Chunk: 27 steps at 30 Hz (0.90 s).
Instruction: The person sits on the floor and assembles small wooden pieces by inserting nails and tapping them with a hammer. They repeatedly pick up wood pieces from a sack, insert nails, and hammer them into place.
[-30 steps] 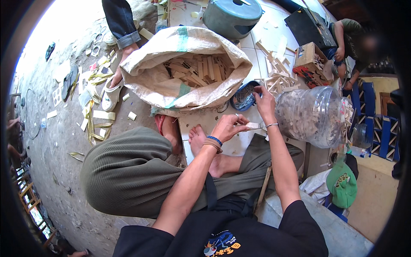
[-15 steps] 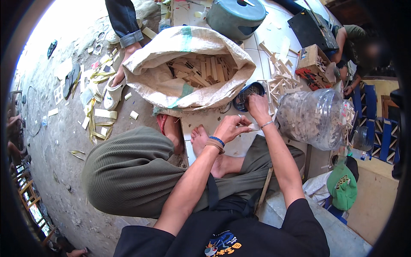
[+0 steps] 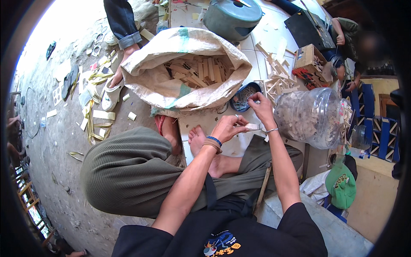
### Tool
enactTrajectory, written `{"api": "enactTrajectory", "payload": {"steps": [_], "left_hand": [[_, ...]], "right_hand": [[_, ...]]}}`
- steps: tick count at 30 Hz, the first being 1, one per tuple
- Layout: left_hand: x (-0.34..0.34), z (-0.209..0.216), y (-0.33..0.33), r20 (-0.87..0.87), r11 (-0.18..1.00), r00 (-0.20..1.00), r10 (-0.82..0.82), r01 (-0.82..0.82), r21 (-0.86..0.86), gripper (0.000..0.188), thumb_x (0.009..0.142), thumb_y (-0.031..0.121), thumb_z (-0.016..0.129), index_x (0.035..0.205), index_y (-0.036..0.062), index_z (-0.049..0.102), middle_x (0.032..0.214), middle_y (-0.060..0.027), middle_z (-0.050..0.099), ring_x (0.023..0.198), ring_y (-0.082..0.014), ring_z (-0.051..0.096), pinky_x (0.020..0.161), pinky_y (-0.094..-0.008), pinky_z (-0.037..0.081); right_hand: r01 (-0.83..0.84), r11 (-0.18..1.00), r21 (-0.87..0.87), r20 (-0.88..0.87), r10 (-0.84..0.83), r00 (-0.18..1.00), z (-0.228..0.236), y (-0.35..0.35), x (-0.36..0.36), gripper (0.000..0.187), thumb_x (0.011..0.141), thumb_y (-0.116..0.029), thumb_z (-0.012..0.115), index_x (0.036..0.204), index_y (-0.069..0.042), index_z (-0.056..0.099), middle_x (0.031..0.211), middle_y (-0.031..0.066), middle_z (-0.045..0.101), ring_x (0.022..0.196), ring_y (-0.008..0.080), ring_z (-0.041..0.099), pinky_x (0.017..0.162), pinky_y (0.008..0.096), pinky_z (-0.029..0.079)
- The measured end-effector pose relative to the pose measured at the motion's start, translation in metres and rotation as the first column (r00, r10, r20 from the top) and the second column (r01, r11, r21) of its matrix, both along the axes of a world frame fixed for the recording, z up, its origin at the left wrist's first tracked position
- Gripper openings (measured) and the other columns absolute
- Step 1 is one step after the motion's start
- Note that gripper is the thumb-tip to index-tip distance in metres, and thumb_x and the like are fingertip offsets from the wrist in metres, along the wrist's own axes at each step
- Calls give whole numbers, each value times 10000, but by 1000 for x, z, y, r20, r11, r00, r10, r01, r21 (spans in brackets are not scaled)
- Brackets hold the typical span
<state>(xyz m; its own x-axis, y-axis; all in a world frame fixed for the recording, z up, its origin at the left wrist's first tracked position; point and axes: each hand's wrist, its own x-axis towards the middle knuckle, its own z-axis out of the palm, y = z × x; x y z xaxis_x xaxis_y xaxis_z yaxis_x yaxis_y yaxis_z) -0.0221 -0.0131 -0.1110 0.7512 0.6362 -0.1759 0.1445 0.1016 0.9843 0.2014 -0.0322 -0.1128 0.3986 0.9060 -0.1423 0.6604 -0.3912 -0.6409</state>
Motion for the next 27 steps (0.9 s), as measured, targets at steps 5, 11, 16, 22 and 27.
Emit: {"api": "enactTrajectory", "payload": {"steps": [5,11,16,22,27], "left_hand": [[0,-1,0,-10,1000,1000,-4,4,-7,336,882,235,875,1130,28,785,1012,-134,806,936,-204,785,847,-335,625],[1,-4,-1,10,1000,1000,2,-2,4,347,881,221,878,1134,5,779,1027,-132,807,946,-192,783,841,-331,626],[0,-2,0,4,1000,1000,-2,2,9,347,882,221,877,1136,5,780,1028,-135,807,947,-195,784,841,-333,626],[0,2,1,-25,1000,1000,-12,12,-1,349,886,228,873,1138,6,779,1036,-148,806,963,-206,787,849,-343,627],[-1,2,1,-32,1000,999,-20,20,-10,354,893,230,867,1150,5,774,1048,-159,804,967,-216,789,849,-346,628]], "right_hand": [[222,974,42,-577,-157,801,3,-11,1,163,968,-154,776,1072,-49,707,989,32,778,893,84,675,780,257,511],[347,938,-27,-728,-256,636,21,-27,-8,210,968,-137,777,1145,-37,724,1064,24,776,914,45,635,759,204,456],[298,955,9,-711,-203,673,41,-47,-20,261,992,-121,750,1226,-7,744,1101,29,775,952,64,654,820,214,487],[286,954,87,-534,-198,822,58,-73,-45,249,1028,-128,704,1208,41,733,1076,54,781,917,99,697,845,270,552],[216,956,200,-251,-163,954,67,-90,-71,180,1068,-129,620,1133,13,709,1012,116,758,909,198,732,798,339,555]]}}
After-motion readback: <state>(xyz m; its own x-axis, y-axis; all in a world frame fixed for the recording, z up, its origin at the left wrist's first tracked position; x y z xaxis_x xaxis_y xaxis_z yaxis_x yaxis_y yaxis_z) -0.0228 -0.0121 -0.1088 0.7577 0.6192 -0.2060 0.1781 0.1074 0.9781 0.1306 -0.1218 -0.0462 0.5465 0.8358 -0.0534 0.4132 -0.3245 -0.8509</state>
